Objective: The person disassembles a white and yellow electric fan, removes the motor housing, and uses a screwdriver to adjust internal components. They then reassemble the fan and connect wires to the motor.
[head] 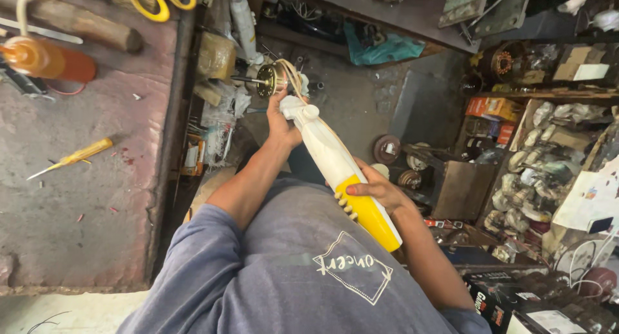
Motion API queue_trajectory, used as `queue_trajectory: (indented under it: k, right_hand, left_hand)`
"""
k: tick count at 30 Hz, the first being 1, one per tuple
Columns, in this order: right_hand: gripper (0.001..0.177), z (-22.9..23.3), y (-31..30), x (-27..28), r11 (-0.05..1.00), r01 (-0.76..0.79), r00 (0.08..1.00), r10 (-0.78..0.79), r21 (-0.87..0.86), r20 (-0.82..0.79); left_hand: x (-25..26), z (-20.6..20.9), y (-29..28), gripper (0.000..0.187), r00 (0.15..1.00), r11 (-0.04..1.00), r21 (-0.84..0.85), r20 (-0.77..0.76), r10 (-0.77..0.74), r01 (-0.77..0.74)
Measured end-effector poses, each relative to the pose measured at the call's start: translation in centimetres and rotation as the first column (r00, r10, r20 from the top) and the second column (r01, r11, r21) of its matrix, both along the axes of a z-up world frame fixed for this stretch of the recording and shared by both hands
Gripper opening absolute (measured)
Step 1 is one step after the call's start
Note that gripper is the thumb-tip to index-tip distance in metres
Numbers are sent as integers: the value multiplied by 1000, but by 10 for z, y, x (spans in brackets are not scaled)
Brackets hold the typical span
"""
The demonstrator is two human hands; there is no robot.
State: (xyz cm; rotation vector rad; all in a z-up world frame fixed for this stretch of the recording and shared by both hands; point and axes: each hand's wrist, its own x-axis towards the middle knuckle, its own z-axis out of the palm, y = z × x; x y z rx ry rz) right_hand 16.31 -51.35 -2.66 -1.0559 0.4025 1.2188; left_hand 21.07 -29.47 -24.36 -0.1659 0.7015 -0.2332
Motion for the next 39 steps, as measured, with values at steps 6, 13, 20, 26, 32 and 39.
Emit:
queue_trajectory:
  k: [6, 13, 20, 26, 32, 39]
  right_hand:
    - [100, -8, -32, 14, 997, -5, 1000, 4, 76, 6]
    - [108, 6, -94, 27, 1000, 3, 999, -4, 28, 35]
    - [102, -13, -167, 21, 990, -129, 983, 136, -61, 122]
    - [116, -40, -214, 32, 910, -346, 841, 409, -228, 354]
    - [114, -59, -234, 53, 864, -405, 775, 498, -298, 389]
    - [108, -62, -217, 99, 890, -447, 749, 429, -92, 505]
  left_hand:
    - [10, -4, -25, 39, 1000, 998, 69, 0, 11, -11]
    - [51, 12, -64, 41, 985, 998, 49, 170, 39, -48]
    - [52, 19, -99, 43, 990, 992, 108, 135, 46, -60]
    - [45, 50, -126, 52, 922, 988, 87, 377, 83, -124]
    - [63, 86, -115, 53, 836, 936, 145, 509, 207, -320]
    - [36, 132, -77, 51, 815, 836, 293, 511, 273, -464]
